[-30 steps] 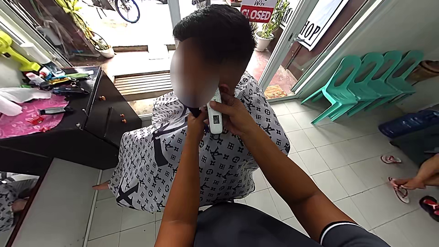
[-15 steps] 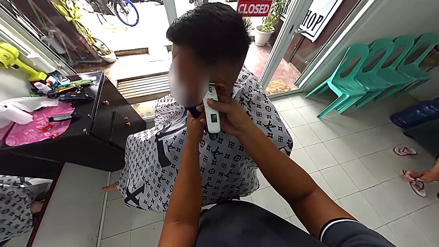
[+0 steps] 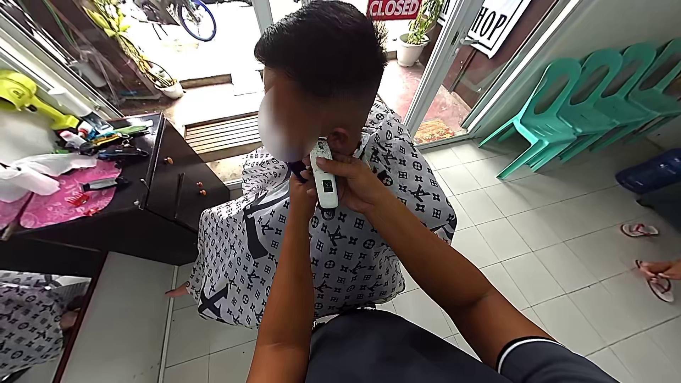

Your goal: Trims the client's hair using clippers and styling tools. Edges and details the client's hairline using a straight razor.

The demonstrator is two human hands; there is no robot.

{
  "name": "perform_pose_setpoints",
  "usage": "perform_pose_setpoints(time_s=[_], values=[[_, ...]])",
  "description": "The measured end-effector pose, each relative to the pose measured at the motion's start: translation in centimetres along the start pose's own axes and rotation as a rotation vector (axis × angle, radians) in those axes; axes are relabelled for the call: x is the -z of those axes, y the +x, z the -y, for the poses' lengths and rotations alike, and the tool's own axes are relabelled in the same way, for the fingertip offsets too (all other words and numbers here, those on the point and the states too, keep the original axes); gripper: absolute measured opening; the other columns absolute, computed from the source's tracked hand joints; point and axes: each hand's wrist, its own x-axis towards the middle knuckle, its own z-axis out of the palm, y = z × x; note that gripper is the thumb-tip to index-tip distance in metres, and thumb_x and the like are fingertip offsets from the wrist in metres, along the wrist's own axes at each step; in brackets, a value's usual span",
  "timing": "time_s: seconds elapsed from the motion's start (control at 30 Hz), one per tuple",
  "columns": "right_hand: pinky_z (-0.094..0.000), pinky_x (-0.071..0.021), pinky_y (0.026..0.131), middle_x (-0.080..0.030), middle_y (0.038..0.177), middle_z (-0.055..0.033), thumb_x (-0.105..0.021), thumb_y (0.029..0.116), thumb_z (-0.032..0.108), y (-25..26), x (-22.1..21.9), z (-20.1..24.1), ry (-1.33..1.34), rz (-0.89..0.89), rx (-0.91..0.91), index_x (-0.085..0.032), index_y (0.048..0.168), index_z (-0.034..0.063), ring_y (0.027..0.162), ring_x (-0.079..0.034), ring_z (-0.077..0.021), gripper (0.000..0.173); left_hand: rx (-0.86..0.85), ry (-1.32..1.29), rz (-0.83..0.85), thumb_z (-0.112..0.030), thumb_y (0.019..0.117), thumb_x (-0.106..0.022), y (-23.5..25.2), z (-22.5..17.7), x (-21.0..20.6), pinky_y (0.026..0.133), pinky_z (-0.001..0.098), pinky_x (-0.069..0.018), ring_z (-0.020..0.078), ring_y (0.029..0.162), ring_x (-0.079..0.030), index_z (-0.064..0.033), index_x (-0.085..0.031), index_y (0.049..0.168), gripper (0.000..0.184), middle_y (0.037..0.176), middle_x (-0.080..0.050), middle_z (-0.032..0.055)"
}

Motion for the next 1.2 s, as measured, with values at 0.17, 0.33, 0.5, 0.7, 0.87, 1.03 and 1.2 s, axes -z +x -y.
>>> perform_pose_setpoints(time_s=[0.17,0.33,0.5,0.7,0.87,1.03,1.2], values=[[-0.0357,-0.0617,0.083,-0.067,0.118,-0.0158,-0.058,0.1014,0.006,0.0,-0.7,-0.1,0.015,0.002,0.121,-0.049,0.131,0.0003,0.099,-0.071,-0.0224,0.032,-0.022,-0.011,0.006,-0.004,0.098,-0.055,0.1,-0.1,-0.2,0.082,0.0238,-0.0581,0.0011,0.087,-0.068,-0.0133,-0.054,0.115,0.019,0.093,-0.069,-0.0083],[-0.0356,-0.0624,0.08,-0.067,0.117,-0.0156,-0.057,0.1019,0.004,-0.1,-1.6,0.0,0.025,-0.02,0.159,-0.048,0.132,0.0,0.095,-0.072,-0.0222,0.031,-0.033,-0.079,0.03,-0.007,0.0982,-0.051,0.1,0.5,0.4,0.08,0.0219,-0.0575,0.0003,0.087,-0.067,-0.0147,-0.055,0.114,0.018,0.093,-0.069,-0.0088],[-0.0372,-0.0629,0.079,-0.067,0.117,-0.0162,-0.056,0.1017,0.004,0.0,-1.6,0.1,0.044,-0.003,0.186,-0.049,0.131,0.0006,0.095,-0.072,-0.0236,0.031,0.036,0.047,0.045,-0.015,0.102,-0.046,-0.7,-0.9,0.1,0.086,0.0211,-0.0555,-0.0012,0.093,-0.064,-0.0101,-0.049,0.128,0.027,0.102,-0.066,-0.0072],[-0.0429,-0.064,0.082,-0.065,0.128,-0.0112,-0.071,0.0945,0.014,-4.3,1.6,1.9,-0.101,-0.025,0.346,-0.048,0.141,0.0115,0.106,-0.071,-0.0252,0.052,-0.053,0.714,0.119,-0.03,0.1115,-0.022,-1.9,-7.1,2.9,0.064,0.0184,-0.0446,-0.0003,0.069,-0.05,-0.0058,-0.043,0.128,0.036,0.092,-0.052,-0.0018],[-0.0436,-0.0644,0.079,-0.061,0.135,-0.0121,-0.076,0.0922,0.018,-6.5,3.1,1.7,-0.065,-0.016,0.347,-0.048,0.141,0.0134,0.108,-0.07,-0.0269,0.056,-0.635,1.159,0.376,-0.024,0.1082,-0.049,2.6,-14.8,-0.3,0.086,0.035,-0.0521,0.0232,0.099,-0.061,0.0057,-0.055,0.123,0.034,0.113,-0.06,0.0217],[-0.0441,-0.0645,0.078,-0.061,0.136,-0.0153,-0.076,0.0915,0.014,-6.7,3.8,1.3,-0.009,0.016,0.342,-0.05,0.139,0.0105,0.106,-0.071,-0.0285,0.054,-0.742,1.367,0.507,-0.027,0.1068,-0.054,6.0,-17.3,-2.5,0.087,0.0407,-0.05,0.0313,0.102,-0.058,-0.0065,-0.065,0.119,0.026,0.117,-0.054,0.0218],[-0.0451,-0.0645,0.078,-0.063,0.131,-0.0158,-0.078,0.0893,0.012,-7.6,5.4,0.7,-0.03,-0.006,0.276,-0.051,0.138,0.0102,0.103,-0.072,-0.0298,0.055,-0.616,1.443,0.592,-0.027,0.1045,-0.056,5.1,-15.7,1.2,0.079,0.0474,-0.0527,0.0338,0.092,-0.061,-0.0075,-0.07,0.113,0.025,0.112,-0.058,0.0211]])
